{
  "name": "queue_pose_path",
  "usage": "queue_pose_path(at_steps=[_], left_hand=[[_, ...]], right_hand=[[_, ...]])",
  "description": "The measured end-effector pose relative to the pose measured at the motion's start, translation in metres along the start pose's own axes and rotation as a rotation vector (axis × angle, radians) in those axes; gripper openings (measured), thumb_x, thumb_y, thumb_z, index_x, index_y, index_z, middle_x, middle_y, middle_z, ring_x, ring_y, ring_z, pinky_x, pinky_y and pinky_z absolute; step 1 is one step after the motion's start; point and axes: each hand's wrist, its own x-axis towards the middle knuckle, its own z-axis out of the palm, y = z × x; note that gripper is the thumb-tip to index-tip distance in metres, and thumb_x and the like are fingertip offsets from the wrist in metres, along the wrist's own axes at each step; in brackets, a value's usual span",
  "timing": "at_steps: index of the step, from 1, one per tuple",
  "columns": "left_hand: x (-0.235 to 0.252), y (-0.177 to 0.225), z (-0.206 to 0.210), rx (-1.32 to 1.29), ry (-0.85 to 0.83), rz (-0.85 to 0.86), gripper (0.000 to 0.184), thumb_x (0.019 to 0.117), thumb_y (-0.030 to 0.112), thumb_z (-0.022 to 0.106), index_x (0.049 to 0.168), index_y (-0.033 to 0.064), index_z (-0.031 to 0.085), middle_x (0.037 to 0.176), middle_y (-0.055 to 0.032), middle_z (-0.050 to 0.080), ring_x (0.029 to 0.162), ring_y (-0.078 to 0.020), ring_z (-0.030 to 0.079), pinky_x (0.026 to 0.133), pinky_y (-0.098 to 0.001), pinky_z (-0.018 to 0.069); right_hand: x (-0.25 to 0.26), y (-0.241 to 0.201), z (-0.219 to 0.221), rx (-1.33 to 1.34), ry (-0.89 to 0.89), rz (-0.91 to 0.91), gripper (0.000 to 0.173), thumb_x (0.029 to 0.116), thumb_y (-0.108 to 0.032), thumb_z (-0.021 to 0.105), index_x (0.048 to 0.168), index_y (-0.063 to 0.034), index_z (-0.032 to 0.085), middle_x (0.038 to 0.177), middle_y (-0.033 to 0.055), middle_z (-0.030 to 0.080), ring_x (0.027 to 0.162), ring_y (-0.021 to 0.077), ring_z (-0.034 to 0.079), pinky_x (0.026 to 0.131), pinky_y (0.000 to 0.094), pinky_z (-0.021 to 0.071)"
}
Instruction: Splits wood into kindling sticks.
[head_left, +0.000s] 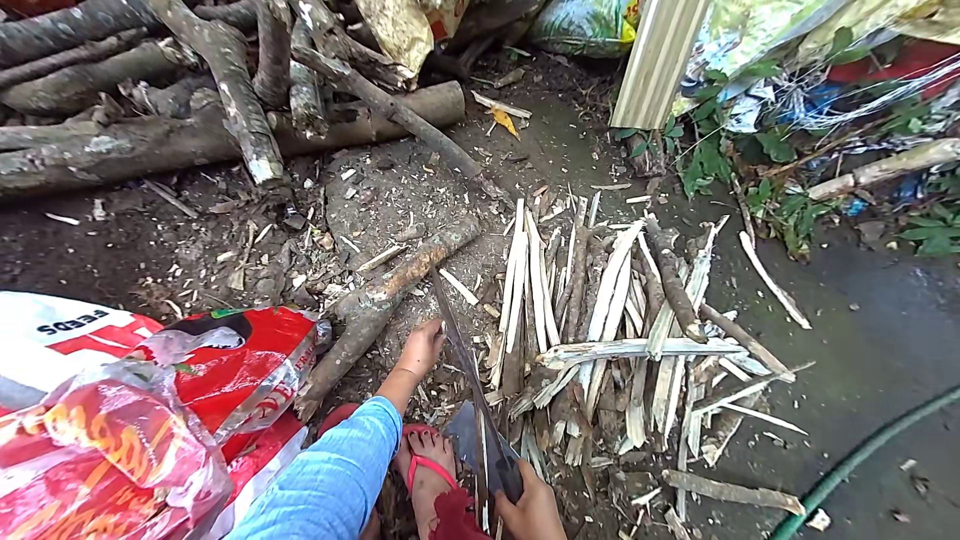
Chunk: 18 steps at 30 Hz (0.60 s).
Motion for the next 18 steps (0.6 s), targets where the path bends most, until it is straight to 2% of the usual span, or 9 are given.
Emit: queue_pose_path(at_steps=[5, 10, 14, 18], left_hand=[[0.002, 0.0, -0.001, -0.006, -0.024, -0.027, 0.029, 0.1036, 0.002, 0.052, 0.128, -0.0112, 0.063, 0.129, -0.0274, 0.065, 0.124, -0.035, 0.063, 0.113, -0.0408, 0.0447], [0.001, 0.004, -0.004, 0.004, 0.04, 0.06, 0.027, 0.1023, 0.0, 0.052, 0.122, -0.0131, 0.065, 0.124, -0.0291, 0.067, 0.12, -0.0376, 0.066, 0.11, -0.0422, 0.0473], [0.004, 0.003, -0.005, 0.071, -0.062, 0.022, 0.028, 0.1051, 0.004, 0.051, 0.125, -0.0124, 0.063, 0.128, -0.0289, 0.065, 0.124, -0.0386, 0.063, 0.113, -0.0446, 0.0443], [0.004, 0.007, -0.009, 0.063, -0.007, 0.108, 0.027, 0.1032, 0.0, 0.051, 0.121, -0.0146, 0.065, 0.125, -0.0307, 0.067, 0.122, -0.041, 0.065, 0.111, -0.0463, 0.0458]], right_hand=[[0.003, -0.005, -0.005, -0.053, -0.029, 0.044, 0.05, 0.0877, -0.015, 0.073, 0.129, 0.0083, 0.06, 0.094, 0.0273, 0.072, 0.09, 0.0443, 0.072, 0.084, 0.0615, 0.0548], [0.002, -0.003, -0.004, -0.083, 0.005, 0.01, 0.049, 0.0877, -0.016, 0.073, 0.127, 0.0096, 0.061, 0.092, 0.0281, 0.072, 0.087, 0.0454, 0.072, 0.082, 0.0621, 0.055], [0.003, -0.007, -0.007, -0.115, -0.033, 0.065, 0.05, 0.0893, -0.016, 0.072, 0.132, 0.008, 0.059, 0.097, 0.0279, 0.072, 0.093, 0.0454, 0.072, 0.086, 0.0616, 0.0546], [0.001, -0.004, -0.005, -0.126, -0.001, 0.047, 0.049, 0.0888, -0.016, 0.072, 0.129, 0.0094, 0.06, 0.095, 0.0289, 0.072, 0.091, 0.0464, 0.072, 0.084, 0.0624, 0.055]])
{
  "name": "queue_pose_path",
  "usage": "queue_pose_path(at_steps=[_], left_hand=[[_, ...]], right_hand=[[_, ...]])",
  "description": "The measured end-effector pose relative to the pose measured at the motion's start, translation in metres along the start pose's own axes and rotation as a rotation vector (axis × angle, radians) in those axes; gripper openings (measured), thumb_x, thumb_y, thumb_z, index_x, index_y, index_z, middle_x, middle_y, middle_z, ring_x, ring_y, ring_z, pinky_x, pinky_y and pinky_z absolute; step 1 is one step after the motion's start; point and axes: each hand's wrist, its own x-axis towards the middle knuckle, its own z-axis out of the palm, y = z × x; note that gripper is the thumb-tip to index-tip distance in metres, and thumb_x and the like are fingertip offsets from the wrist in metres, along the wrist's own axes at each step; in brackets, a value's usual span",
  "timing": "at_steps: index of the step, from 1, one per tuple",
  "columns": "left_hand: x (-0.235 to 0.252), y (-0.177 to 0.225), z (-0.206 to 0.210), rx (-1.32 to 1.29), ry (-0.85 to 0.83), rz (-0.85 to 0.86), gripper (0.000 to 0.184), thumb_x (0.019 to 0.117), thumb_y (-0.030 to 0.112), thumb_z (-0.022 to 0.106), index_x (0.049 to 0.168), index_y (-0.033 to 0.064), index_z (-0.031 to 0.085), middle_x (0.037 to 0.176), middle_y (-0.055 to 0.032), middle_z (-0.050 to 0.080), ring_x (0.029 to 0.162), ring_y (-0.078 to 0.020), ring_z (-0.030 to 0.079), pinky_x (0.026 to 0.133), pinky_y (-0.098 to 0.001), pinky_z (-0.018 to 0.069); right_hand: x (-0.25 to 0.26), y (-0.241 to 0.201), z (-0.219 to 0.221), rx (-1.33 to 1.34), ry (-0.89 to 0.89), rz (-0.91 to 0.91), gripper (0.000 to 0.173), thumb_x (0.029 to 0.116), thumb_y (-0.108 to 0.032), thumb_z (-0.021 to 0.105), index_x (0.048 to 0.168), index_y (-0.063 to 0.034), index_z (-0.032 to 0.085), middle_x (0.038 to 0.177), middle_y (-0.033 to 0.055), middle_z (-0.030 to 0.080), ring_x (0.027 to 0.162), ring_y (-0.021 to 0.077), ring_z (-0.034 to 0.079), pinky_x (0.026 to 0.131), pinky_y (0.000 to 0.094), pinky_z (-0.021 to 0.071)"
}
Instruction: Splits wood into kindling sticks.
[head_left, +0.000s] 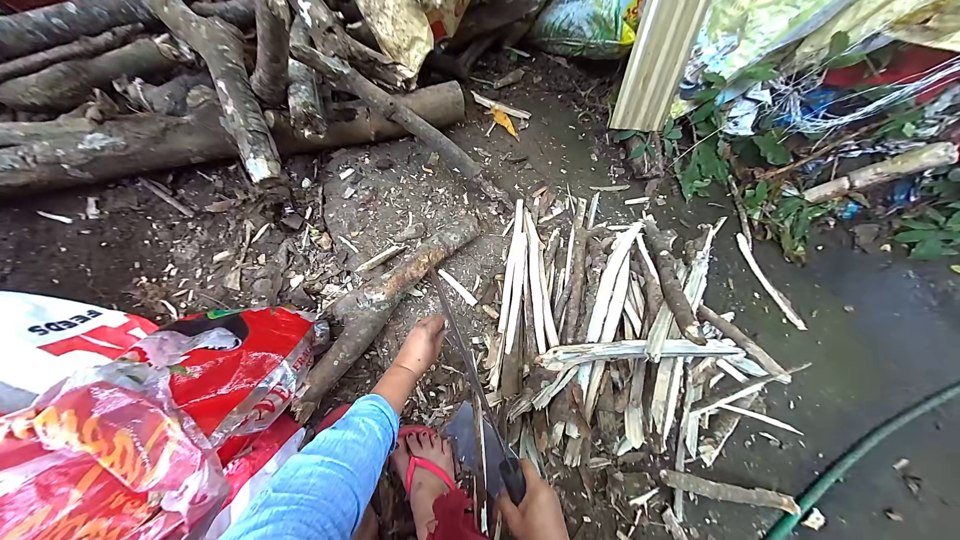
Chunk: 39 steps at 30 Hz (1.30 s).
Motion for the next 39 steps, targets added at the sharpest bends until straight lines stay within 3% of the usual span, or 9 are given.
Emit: queue_pose_path(at_steps=[4, 8, 11, 14, 17, 21, 27, 35, 39], left_hand=[[0.007, -0.002, 0.0, 0.024, -0.066, -0.036, 0.029, 0.1054, 0.003, 0.05, 0.126, -0.013, 0.063, 0.129, -0.0296, 0.065, 0.125, -0.0398, 0.063, 0.113, -0.0457, 0.0437], [0.004, -0.004, 0.002, -0.003, 0.034, 0.025, 0.026, 0.1017, -0.001, 0.053, 0.12, -0.0133, 0.066, 0.123, -0.0297, 0.068, 0.12, -0.0403, 0.066, 0.11, -0.0461, 0.0472], [-0.002, -0.01, 0.0, -0.049, -0.053, -0.153, 0.046, 0.1004, 0.002, 0.059, 0.144, -0.0086, 0.051, 0.144, -0.0278, 0.057, 0.136, -0.0368, 0.055, 0.119, -0.0431, 0.0393], [-0.022, -0.015, -0.011, -0.13, 0.078, -0.271, 0.067, 0.0968, 0.003, 0.064, 0.156, -0.0063, 0.034, 0.156, -0.0282, 0.044, 0.145, -0.0375, 0.046, 0.122, -0.045, 0.0351], [-0.049, -0.025, -0.017, -0.147, 0.259, -0.298, 0.065, 0.0958, 0.001, 0.064, 0.153, -0.01, 0.036, 0.152, -0.0296, 0.047, 0.142, -0.0381, 0.049, 0.12, -0.0447, 0.038], [-0.074, -0.036, -0.012, -0.138, 0.285, -0.333, 0.059, 0.0964, 0.001, 0.062, 0.151, -0.0097, 0.041, 0.15, -0.0296, 0.05, 0.139, -0.0381, 0.052, 0.118, -0.0441, 0.0401], [-0.091, -0.036, -0.012, -0.164, 0.294, -0.354, 0.054, 0.0969, 0.0, 0.061, 0.148, -0.0089, 0.045, 0.144, -0.0285, 0.055, 0.134, -0.0365, 0.056, 0.114, -0.0434, 0.0441], [-0.019, -0.014, -0.008, -0.03, 0.059, -0.425, 0.044, 0.103, 0.016, 0.06, 0.141, -0.0053, 0.054, 0.138, -0.0275, 0.059, 0.129, -0.0369, 0.059, 0.113, -0.0466, 0.0443], [0.027, -0.002, -0.002, 0.184, -0.101, -0.506, 0.055, 0.1003, 0.018, 0.065, 0.149, 0.0007, 0.048, 0.15, -0.0261, 0.05, 0.14, -0.0431, 0.049, 0.116, -0.0558, 0.0389]], right_hand=[[0.005, -0.005, -0.004, -0.013, -0.015, 0.022, 0.048, 0.0902, -0.017, 0.071, 0.129, 0.008, 0.06, 0.096, 0.0278, 0.073, 0.092, 0.0448, 0.073, 0.086, 0.061, 0.0551], [0.002, -0.004, 0.003, -0.021, -0.019, 0.028, 0.049, 0.0904, -0.017, 0.071, 0.13, 0.0082, 0.059, 0.097, 0.0291, 0.072, 0.093, 0.0461, 0.072, 0.086, 0.0616, 0.0549], [0.009, -0.005, 0.003, -0.021, -0.049, 0.061, 0.05, 0.0907, -0.017, 0.07, 0.134, 0.0055, 0.058, 0.1, 0.0275, 0.073, 0.097, 0.045, 0.072, 0.089, 0.0613, 0.0544], [-0.002, 0.001, 0.009, 0.07, 0.103, -0.076, 0.047, 0.0866, -0.014, 0.073, 0.124, 0.0119, 0.062, 0.09, 0.0287, 0.072, 0.085, 0.0459, 0.072, 0.08, 0.0626, 0.0559], [-0.004, 0.005, 0.018, 0.086, 0.168, -0.08, 0.047, 0.0864, -0.013, 0.074, 0.123, 0.0146, 0.062, 0.091, 0.0315, 0.071, 0.086, 0.0492, 0.072, 0.08, 0.0638, 0.0558], [0.022, 0.0, 0.012, -0.05, -0.124, 0.16, 0.053, 0.0937, -0.019, 0.069, 0.14, 0.0014, 0.054, 0.112, 0.0264, 0.072, 0.108, 0.0422, 0.071, 0.096, 0.0595, 0.0534], [0.003, 0.003, 0.016, 0.001, -0.079, 0.096, 0.053, 0.0921, -0.018, 0.071, 0.135, 0.0078, 0.056, 0.104, 0.0302, 0.072, 0.101, 0.047, 0.071, 0.092, 0.0622, 0.0534], [-0.008, 0.017, 0.02, 0.174, 0.035, 0.048, 0.05, 0.0859, -0.014, 0.076, 0.127, 0.0102, 0.06, 0.095, 0.0286, 0.071, 0.09, 0.0435, 0.071, 0.085, 0.0602, 0.0549], [-0.009, 0.024, 0.016, 0.228, 0.084, 0.083, 0.051, 0.0839, -0.012, 0.077, 0.125, 0.0117, 0.06, 0.095, 0.0285, 0.071, 0.09, 0.0423, 0.072, 0.086, 0.0591, 0.0551]])
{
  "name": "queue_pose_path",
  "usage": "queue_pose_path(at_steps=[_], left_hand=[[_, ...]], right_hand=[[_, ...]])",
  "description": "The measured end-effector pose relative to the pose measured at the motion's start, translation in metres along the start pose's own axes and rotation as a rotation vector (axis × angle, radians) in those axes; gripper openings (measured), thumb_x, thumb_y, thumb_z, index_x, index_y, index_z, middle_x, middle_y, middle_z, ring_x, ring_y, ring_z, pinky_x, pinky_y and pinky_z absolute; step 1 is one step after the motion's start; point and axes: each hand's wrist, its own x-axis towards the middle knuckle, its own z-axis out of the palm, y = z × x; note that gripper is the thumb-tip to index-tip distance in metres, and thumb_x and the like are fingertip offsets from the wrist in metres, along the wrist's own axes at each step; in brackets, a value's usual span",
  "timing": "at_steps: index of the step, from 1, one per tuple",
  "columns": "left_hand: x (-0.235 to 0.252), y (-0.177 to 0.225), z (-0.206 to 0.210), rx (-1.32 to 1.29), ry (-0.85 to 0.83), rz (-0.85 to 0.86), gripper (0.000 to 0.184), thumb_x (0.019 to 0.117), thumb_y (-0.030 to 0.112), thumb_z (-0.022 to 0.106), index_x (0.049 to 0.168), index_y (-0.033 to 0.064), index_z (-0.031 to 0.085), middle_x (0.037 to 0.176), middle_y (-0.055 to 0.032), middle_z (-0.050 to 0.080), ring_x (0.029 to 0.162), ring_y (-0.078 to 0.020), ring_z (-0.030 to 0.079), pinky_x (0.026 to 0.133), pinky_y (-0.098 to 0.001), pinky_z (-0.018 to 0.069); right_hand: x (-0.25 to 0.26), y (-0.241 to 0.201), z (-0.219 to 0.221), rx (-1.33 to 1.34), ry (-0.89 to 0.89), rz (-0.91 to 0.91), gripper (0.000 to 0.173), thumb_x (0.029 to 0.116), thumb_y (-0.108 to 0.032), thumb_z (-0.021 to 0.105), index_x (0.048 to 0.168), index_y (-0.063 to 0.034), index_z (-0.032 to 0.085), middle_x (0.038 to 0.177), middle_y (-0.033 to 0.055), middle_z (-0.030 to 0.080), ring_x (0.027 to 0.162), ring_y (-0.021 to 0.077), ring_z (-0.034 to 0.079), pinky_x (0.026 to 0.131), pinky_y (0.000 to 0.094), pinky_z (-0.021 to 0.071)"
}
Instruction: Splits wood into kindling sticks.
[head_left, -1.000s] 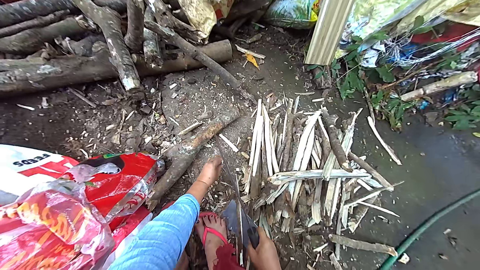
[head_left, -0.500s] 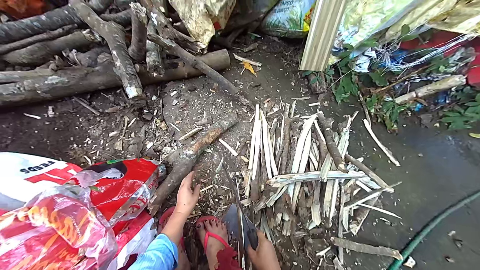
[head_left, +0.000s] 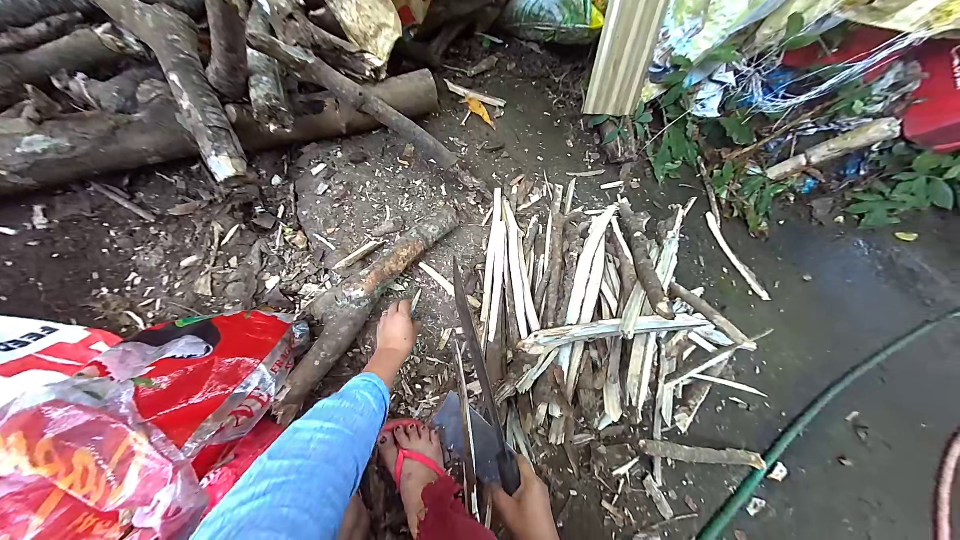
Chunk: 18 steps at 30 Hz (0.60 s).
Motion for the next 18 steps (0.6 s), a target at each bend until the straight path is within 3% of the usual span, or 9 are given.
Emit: queue_pose_path(at_steps=[3, 6, 10, 14, 18], left_hand=[[0.007, 0.011, -0.003, 0.127, -0.055, -0.062, 0.05, 0.0986, 0.008, 0.06, 0.146, -0.0006, 0.05, 0.152, -0.0267, 0.048, 0.141, -0.0443, 0.047, 0.115, -0.0584, 0.0399], [0.003, 0.021, 0.0, 0.128, -0.113, -0.055, 0.045, 0.1003, 0.01, 0.058, 0.143, -0.0023, 0.052, 0.153, -0.027, 0.046, 0.142, -0.043, 0.045, 0.116, -0.0569, 0.0385], [-0.01, 0.034, 0.016, -0.015, -0.239, 0.046, 0.041, 0.1061, 0.016, 0.051, 0.143, -0.0024, 0.048, 0.136, -0.0282, 0.059, 0.126, -0.0428, 0.06, 0.107, -0.0589, 0.0463], [-0.007, 0.036, 0.032, -0.127, -0.315, 0.053, 0.05, 0.1036, 0.017, 0.058, 0.149, 0.0003, 0.046, 0.134, -0.0261, 0.062, 0.126, -0.0399, 0.06, 0.109, -0.0562, 0.0456], [-0.007, 0.04, 0.029, -0.109, -0.306, 0.059, 0.043, 0.1014, 0.016, 0.063, 0.14, -0.0008, 0.055, 0.132, -0.0258, 0.062, 0.125, -0.039, 0.06, 0.109, -0.0562, 0.0449]], right_hand=[[0.005, 0.009, 0.001, 0.045, 0.042, 0.011, 0.049, 0.0816, -0.01, 0.077, 0.123, 0.0117, 0.061, 0.091, 0.0268, 0.071, 0.085, 0.0396, 0.071, 0.081, 0.057, 0.0556], [0.013, 0.018, 0.003, 0.101, 0.043, 0.044, 0.048, 0.0813, -0.011, 0.076, 0.123, 0.0084, 0.062, 0.09, 0.023, 0.07, 0.081, 0.0348, 0.07, 0.078, 0.0536, 0.0557], [0.019, 0.019, 0.002, 0.186, 0.044, 0.072, 0.046, 0.0811, -0.009, 0.074, 0.122, 0.0073, 0.061, 0.087, 0.0198, 0.068, 0.076, 0.0295, 0.067, 0.074, 0.0498, 0.0554], [0.021, 0.019, 0.001, 0.273, 0.046, 0.088, 0.047, 0.0806, -0.008, 0.073, 0.123, 0.0072, 0.06, 0.088, 0.0199, 0.069, 0.073, 0.0286, 0.069, 0.073, 0.0492, 0.0578], [0.019, 0.023, 0.004, 0.308, 0.06, 0.081, 0.047, 0.078, -0.007, 0.074, 0.121, 0.0075, 0.06, 0.084, 0.0182, 0.068, 0.068, 0.0262, 0.068, 0.069, 0.0468, 0.0581]])
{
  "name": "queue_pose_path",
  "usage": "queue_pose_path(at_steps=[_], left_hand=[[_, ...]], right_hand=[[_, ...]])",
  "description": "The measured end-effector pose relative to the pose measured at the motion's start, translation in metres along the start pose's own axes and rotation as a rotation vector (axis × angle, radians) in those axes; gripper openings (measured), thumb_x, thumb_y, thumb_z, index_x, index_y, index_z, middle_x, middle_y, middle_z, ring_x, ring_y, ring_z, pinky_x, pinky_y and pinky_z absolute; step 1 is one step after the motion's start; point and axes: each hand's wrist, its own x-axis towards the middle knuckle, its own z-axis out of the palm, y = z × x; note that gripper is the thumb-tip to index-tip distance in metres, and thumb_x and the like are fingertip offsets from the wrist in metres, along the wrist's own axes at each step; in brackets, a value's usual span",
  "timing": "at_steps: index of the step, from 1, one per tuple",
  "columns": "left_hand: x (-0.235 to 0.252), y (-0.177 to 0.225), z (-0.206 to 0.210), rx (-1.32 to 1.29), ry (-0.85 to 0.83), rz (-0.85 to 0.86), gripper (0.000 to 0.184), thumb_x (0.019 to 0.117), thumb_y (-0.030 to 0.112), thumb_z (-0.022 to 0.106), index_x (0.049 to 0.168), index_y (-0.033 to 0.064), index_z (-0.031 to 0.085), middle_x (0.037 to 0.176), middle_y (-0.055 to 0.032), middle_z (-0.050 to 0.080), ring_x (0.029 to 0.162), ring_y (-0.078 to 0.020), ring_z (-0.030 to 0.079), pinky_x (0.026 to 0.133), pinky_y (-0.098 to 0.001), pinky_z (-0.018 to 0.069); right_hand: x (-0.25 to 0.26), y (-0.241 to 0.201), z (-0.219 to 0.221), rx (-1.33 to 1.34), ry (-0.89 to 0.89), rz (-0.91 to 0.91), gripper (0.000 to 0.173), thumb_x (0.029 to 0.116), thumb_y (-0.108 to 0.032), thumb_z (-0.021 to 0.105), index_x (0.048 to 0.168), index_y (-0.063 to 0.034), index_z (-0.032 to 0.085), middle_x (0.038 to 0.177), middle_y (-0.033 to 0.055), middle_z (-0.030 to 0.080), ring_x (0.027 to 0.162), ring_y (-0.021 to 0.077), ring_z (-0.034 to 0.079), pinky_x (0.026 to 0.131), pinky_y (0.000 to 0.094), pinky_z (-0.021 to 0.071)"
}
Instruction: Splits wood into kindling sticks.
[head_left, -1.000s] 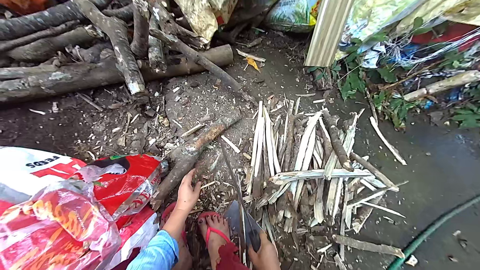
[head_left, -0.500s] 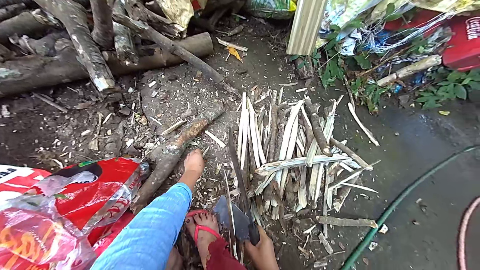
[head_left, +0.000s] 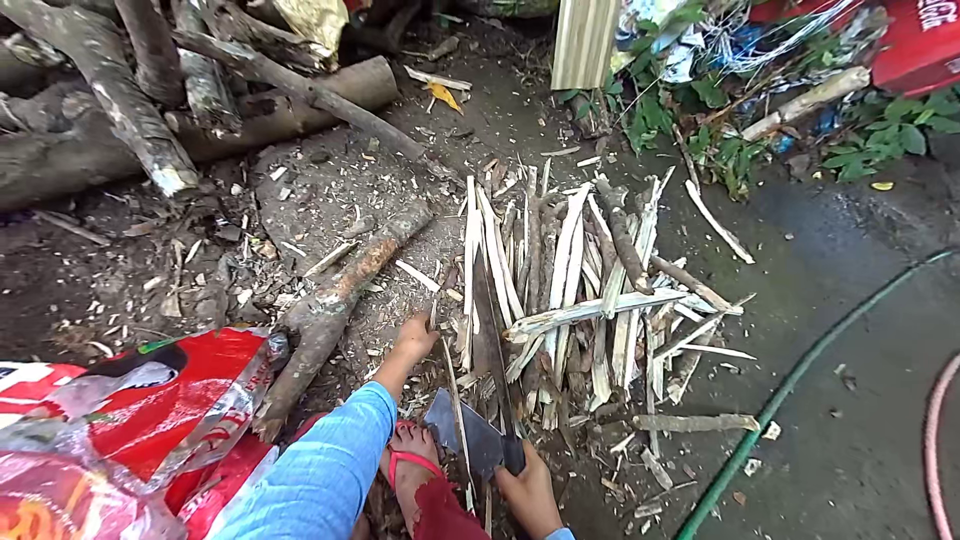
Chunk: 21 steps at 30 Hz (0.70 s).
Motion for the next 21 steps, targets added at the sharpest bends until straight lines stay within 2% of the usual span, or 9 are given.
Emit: queue_pose_path(at_steps=[3, 6, 8, 11, 15, 19, 21], left_hand=[[-0.007, -0.004, -0.008, -0.085, 0.08, 0.091, 0.031, 0.1017, 0.017, 0.063, 0.125, -0.0029, 0.065, 0.127, -0.0234, 0.064, 0.118, -0.0338, 0.063, 0.105, -0.0504, 0.0474], [-0.015, -0.018, -0.013, -0.142, 0.181, 0.199, 0.028, 0.1031, 0.013, 0.061, 0.123, -0.0049, 0.067, 0.134, -0.023, 0.062, 0.125, -0.0308, 0.06, 0.11, -0.0436, 0.0456], [-0.016, -0.031, -0.012, -0.152, 0.227, 0.242, 0.029, 0.1026, 0.011, 0.061, 0.127, -0.0041, 0.067, 0.134, -0.0228, 0.064, 0.126, -0.0314, 0.061, 0.112, -0.0442, 0.0446], [-0.019, -0.047, -0.008, -0.177, 0.256, 0.248, 0.03, 0.1018, 0.011, 0.062, 0.128, -0.0033, 0.068, 0.13, -0.022, 0.068, 0.122, -0.0303, 0.065, 0.111, -0.044, 0.0468], [-0.023, -0.055, -0.005, -0.181, 0.287, 0.251, 0.028, 0.1022, 0.01, 0.061, 0.123, -0.0063, 0.069, 0.124, -0.0225, 0.07, 0.118, -0.0296, 0.068, 0.109, -0.042, 0.048], [-0.026, -0.049, -0.008, -0.081, 0.279, 0.223, 0.026, 0.103, 0.012, 0.061, 0.112, -0.0106, 0.069, 0.117, -0.0259, 0.069, 0.114, -0.0343, 0.066, 0.106, -0.0463, 0.047], [-0.026, -0.047, -0.009, -0.066, 0.28, 0.235, 0.025, 0.1028, 0.01, 0.06, 0.114, -0.0103, 0.07, 0.119, -0.026, 0.07, 0.116, -0.0345, 0.067, 0.107, -0.0458, 0.0469]], right_hand=[[-0.003, 0.002, 0.0, 0.021, -0.009, -0.028, 0.046, 0.077, -0.007, 0.073, 0.118, 0.0086, 0.06, 0.08, 0.0167, 0.067, 0.062, 0.0236, 0.066, 0.064, 0.0443, 0.0581], [-0.008, -0.003, 0.0, 0.018, -0.046, -0.078, 0.048, 0.0772, -0.006, 0.073, 0.119, 0.0104, 0.059, 0.081, 0.0181, 0.068, 0.063, 0.0244, 0.067, 0.065, 0.045, 0.059], [-0.014, -0.013, -0.001, -0.009, -0.078, -0.11, 0.05, 0.0785, -0.005, 0.074, 0.123, 0.0126, 0.059, 0.086, 0.0226, 0.07, 0.07, 0.0296, 0.07, 0.072, 0.0495, 0.0596], [-0.02, -0.028, 0.0, -0.12, -0.105, -0.17, 0.046, 0.0801, -0.007, 0.075, 0.12, 0.0133, 0.062, 0.087, 0.0248, 0.069, 0.078, 0.0338, 0.069, 0.077, 0.0523, 0.056], [-0.024, -0.04, 0.0, -0.243, -0.141, -0.184, 0.047, 0.0829, -0.009, 0.075, 0.122, 0.0134, 0.062, 0.089, 0.0283, 0.07, 0.082, 0.0414, 0.07, 0.08, 0.0585, 0.055], [-0.024, -0.039, 0.001, -0.292, -0.153, -0.228, 0.048, 0.0837, -0.01, 0.075, 0.123, 0.0136, 0.061, 0.09, 0.0288, 0.071, 0.084, 0.0433, 0.071, 0.081, 0.0605, 0.0552], [-0.023, -0.042, 0.0, -0.326, -0.157, -0.222, 0.048, 0.0839, -0.011, 0.075, 0.124, 0.0129, 0.062, 0.09, 0.0285, 0.071, 0.084, 0.0436, 0.071, 0.081, 0.0609, 0.0552]])
